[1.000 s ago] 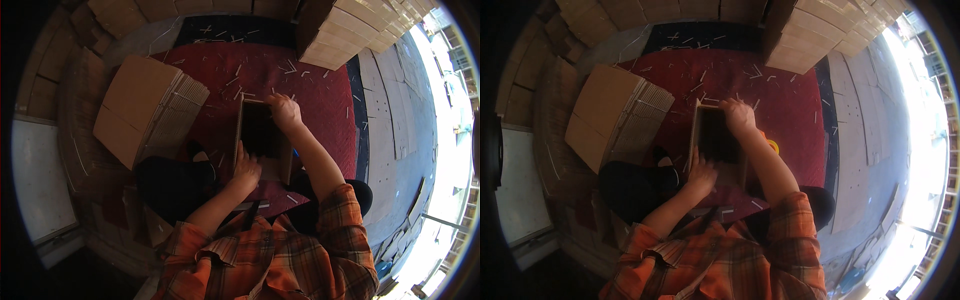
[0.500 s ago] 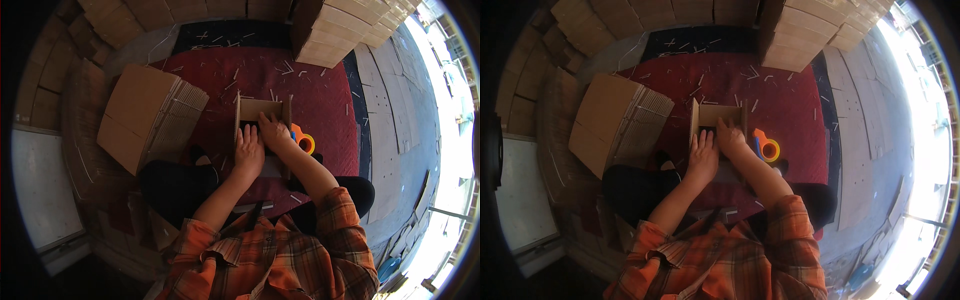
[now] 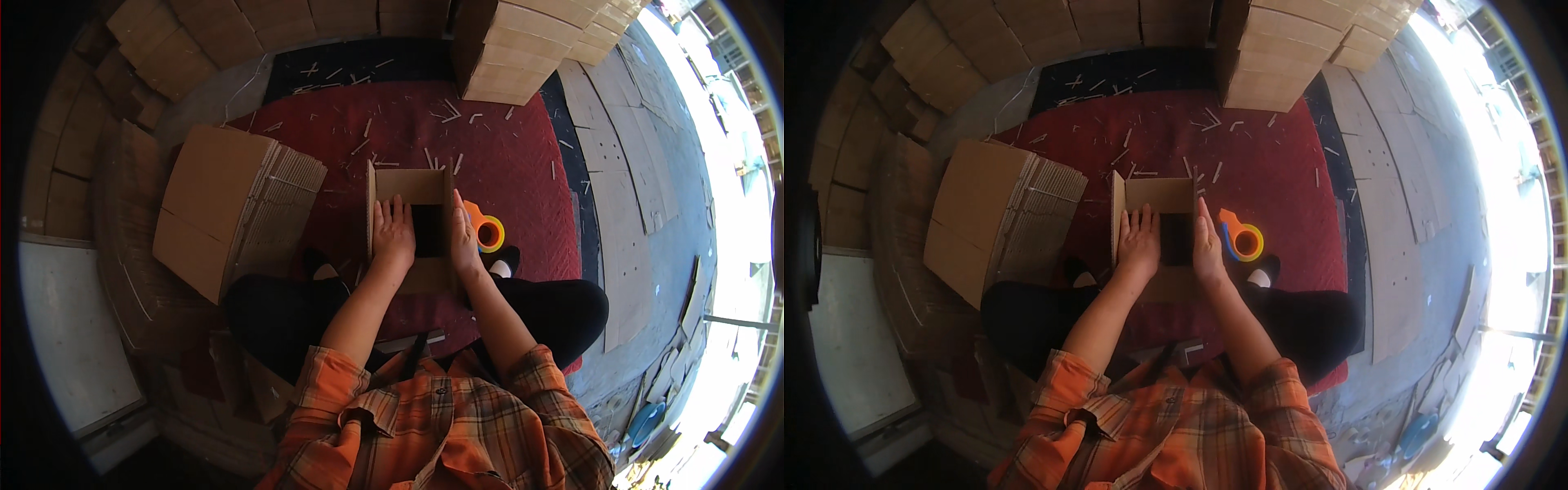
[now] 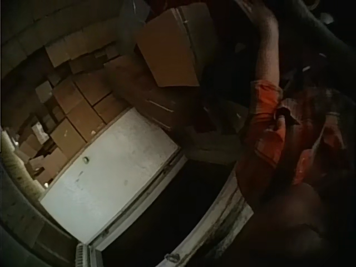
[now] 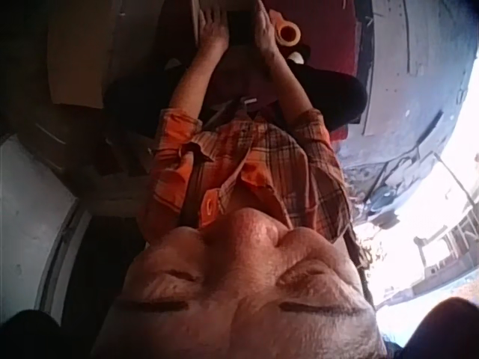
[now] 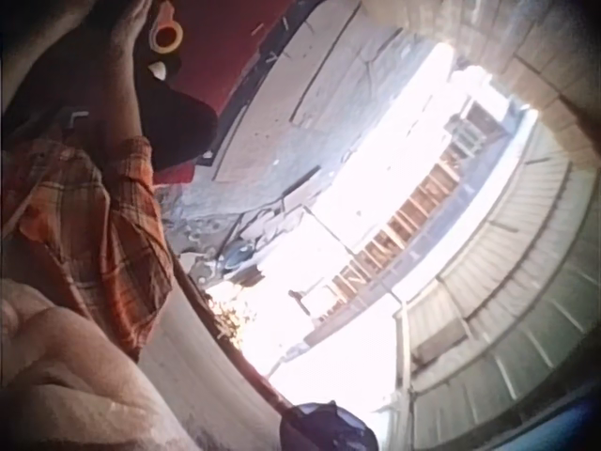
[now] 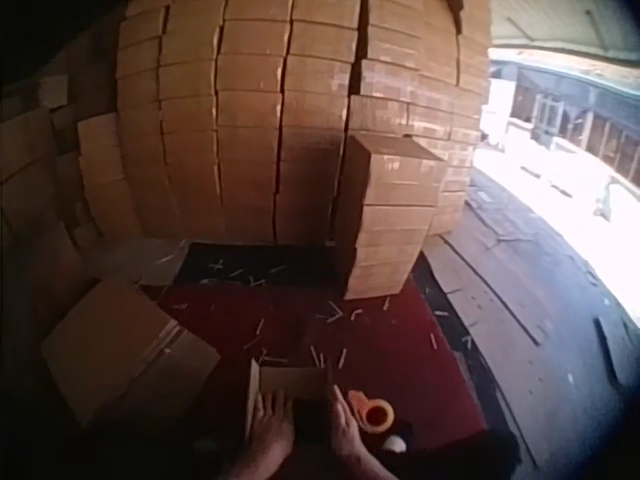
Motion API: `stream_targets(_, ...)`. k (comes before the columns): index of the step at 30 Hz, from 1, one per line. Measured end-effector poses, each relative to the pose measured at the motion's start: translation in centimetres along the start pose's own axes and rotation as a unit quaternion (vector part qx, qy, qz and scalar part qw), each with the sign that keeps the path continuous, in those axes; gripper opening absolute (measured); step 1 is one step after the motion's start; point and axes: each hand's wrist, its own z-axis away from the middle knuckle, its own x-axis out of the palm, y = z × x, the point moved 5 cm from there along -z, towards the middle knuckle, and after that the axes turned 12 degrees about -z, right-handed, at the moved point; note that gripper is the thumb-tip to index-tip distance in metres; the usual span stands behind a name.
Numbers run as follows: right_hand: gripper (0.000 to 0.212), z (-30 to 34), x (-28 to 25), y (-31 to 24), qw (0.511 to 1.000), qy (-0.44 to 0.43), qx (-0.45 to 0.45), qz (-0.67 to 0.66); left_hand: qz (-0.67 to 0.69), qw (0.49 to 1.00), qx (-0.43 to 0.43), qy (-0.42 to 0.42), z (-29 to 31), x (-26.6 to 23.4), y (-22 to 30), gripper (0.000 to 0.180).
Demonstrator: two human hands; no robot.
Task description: The person assembles cardboard boxes by unfolding flat cardboard sheets, folding the flaps, and sealing the seams using a tape dispenser. The person then stacks the taped box onto a pile.
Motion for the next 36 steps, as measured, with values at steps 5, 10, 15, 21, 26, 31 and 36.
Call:
stream_targets(5,0.054,-0.8,1.7,1.2,0.974,0.003,-0.054,0.220,0.045,0.999,-0.005,0.012,-0.3,0.3,-0.9,0.057)
stream_targets(10,0.057,0.3,4.6,1.4,0.883,0.057,0.029,0.466,0.096,0.995,0.010,0.039,0.3,0.4,-0.7,0.055)
stream_targets(15,0.057,-0.2,3.1,1.6,0.889,0.017,-0.018,0.458,0.066,0.986,0.009,0.155,1.9,-1.3,-1.1,0.038)
stream_targets(21,0.052,-1.0,0.8,1.9,0.915,-0.007,-0.030,0.402,0.296,0.897,-0.074,0.319,7.0,-6.4,-6.2,0.061)
stream_targets(26,0.052,-0.8,1.6,2.2,0.920,-0.024,-0.057,0.388,0.698,0.701,-0.024,0.143,5.8,-0.2,-4.5,0.072)
stream_targets(31,0.052,-0.7,1.9,2.1,0.921,-0.017,-0.034,0.388,0.540,0.812,0.012,0.220,5.0,0.2,-2.5,0.072)
stream_targets(36,0.052,-0.5,1.4,2.5,0.928,-0.021,-0.025,0.370,0.259,0.954,-0.050,0.143,4.2,0.7,0.4,0.075)
